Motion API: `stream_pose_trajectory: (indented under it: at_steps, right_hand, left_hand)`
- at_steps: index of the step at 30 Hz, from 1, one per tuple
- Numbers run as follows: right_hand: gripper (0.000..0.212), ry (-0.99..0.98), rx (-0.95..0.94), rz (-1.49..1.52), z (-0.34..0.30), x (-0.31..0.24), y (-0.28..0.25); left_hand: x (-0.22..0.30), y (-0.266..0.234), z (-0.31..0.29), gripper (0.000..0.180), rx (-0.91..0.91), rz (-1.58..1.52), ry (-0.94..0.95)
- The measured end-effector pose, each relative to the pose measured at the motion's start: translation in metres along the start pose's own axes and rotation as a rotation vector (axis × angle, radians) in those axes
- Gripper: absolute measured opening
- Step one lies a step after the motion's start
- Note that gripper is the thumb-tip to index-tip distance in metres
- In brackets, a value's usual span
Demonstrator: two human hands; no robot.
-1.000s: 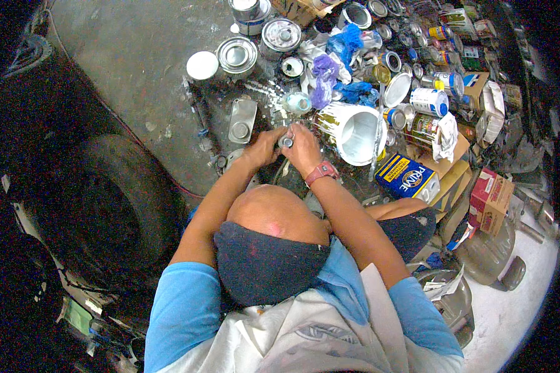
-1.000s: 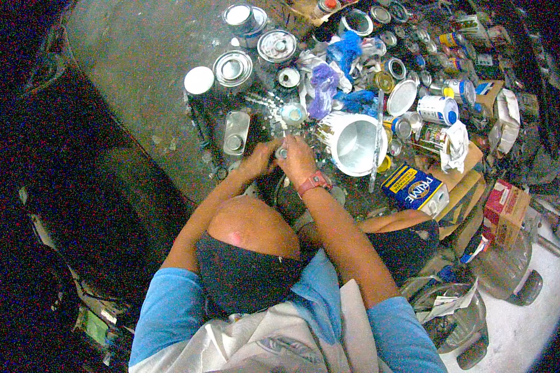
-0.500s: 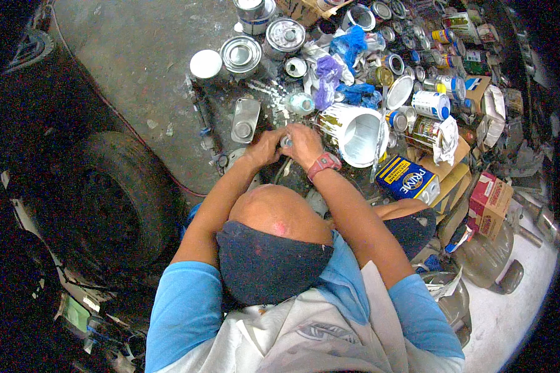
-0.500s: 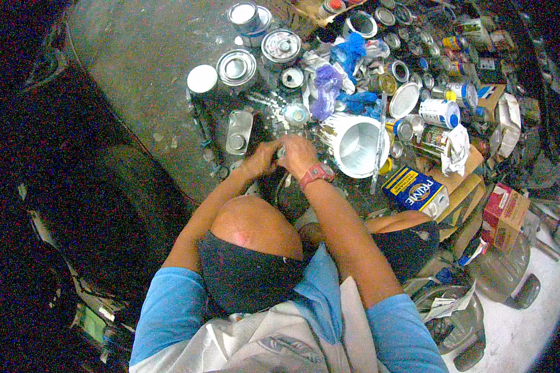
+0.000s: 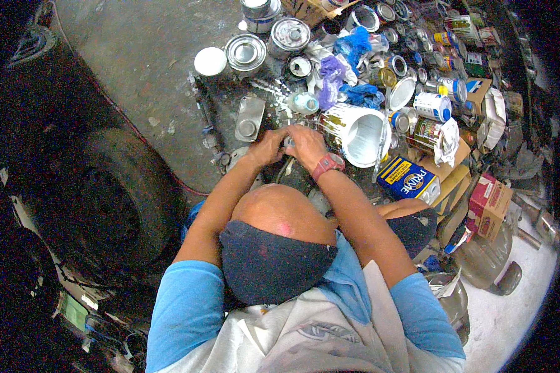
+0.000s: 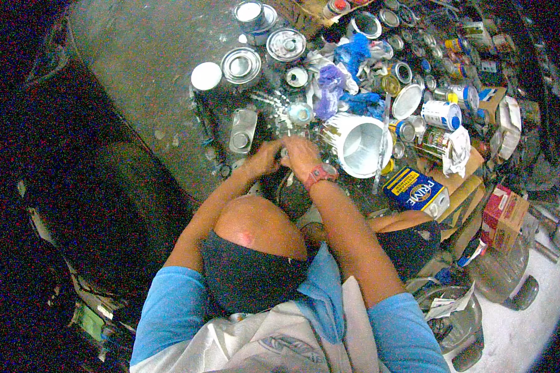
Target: The person sits on the floor and uses a metal rod to open and stir contents in several small paint cans. They then pour paint from one can into another and continue stirring the mixture.
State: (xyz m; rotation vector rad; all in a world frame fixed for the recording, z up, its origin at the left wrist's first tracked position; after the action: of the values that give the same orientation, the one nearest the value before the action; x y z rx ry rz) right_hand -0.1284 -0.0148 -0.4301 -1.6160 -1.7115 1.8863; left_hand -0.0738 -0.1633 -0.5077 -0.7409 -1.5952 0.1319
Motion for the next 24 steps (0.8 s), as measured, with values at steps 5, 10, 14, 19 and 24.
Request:
stream_pose_trajectory:
  at_steps: [5,10,14,19,24]
  right_hand:
    - [0.040,0.175,-0.026,0.159,-0.002,-0.003,-0.012]
    - [0.023,0.235,0.075,0.207,-0.005,0.000,-0.016]
    - [0.020,0.116,0.088,0.091,0.001,0.002,-0.005]
    - [0.017,0.104,-0.147,-0.093,0.023,0.002,-0.001]
    - [0.013,-0.038,-0.308,-0.242,0.033,-0.005,-0.008]
  left_hand:
    - [0.000,0.003,0.004,0.066,0.070,-0.047,0.057]
    - [0.001,0.003,0.002,0.070,0.102,-0.113,0.098]
    - [0.001,0.001,0.003,0.070,0.088,-0.097,0.083]
    - [-0.002,0.004,0.003,0.066,0.047,-0.034,0.002]
    - [-0.008,0.008,0.003,0.061,0.023,-0.007,0.022]
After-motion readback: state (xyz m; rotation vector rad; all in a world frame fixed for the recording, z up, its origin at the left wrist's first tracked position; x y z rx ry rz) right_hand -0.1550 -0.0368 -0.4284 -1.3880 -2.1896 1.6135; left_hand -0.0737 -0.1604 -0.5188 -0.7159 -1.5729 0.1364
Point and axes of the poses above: each hand's wrist, its own z-axis towards the middle knuckle, its own y-axis out of the palm, x = y × z, the point moved 2 cm from there along z, towards the middle knuckle, and after that the axes turned 7 degrees about z, right-handed, at the moved point
